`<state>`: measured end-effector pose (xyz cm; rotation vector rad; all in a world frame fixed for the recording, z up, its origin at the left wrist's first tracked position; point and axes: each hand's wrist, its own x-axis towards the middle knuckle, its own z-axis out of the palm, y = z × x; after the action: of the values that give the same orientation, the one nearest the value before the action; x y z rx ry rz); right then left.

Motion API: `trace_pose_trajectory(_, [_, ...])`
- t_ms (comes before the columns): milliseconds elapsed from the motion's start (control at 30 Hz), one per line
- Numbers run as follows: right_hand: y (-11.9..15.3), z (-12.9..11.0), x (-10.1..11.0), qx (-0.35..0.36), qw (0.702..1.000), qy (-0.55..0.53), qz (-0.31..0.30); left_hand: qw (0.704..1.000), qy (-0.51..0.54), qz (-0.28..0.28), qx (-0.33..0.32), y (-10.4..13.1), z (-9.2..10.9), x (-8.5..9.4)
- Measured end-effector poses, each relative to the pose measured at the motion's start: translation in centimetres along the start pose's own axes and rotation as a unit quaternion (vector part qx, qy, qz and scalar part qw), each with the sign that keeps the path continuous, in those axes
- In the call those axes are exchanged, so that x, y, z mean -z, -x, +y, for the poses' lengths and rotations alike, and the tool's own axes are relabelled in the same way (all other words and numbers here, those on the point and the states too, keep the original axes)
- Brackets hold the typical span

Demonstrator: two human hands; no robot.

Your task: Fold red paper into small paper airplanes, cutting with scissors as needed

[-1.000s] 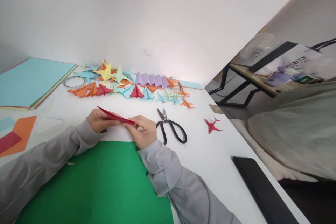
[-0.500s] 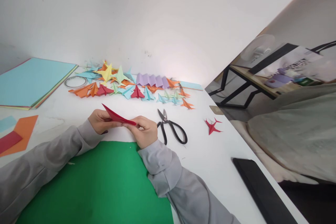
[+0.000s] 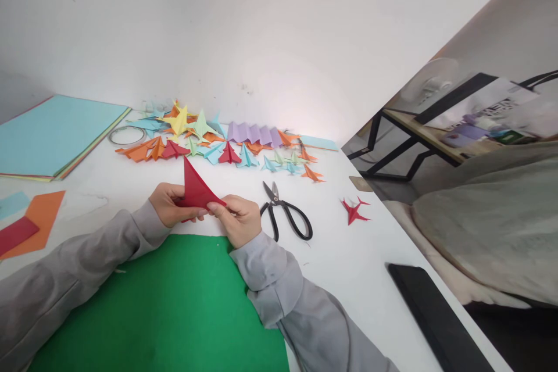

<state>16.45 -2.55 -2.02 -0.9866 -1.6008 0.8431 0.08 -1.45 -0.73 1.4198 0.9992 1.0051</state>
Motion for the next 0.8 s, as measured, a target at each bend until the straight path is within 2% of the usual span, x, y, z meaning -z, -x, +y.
trace_pose_trajectory(200, [0.0,0.0,0.2,0.004,1.0,0.007,-0.006,1.0,0.0,0.001,-0.003,0.0,0.1,-0.1])
trace_pose_trajectory(433, [0.0,0.1,0.0,-0.05,0.998,-0.032,-0.006,1.0,0.004,0.001,0.015,0.0,0.2,0.0])
trace_pose_trajectory(633, [0.0,0.9,-0.3,-0.052,0.998,-0.024,0.0,0.999,0.029,0.009,0.014,0.2,0.1,-0.2])
trace_pose_trajectory(800, [0.0,0.9,-0.2,-0.113,0.992,-0.057,0.004,0.996,0.077,0.035,0.006,0.3,1.0,0.1])
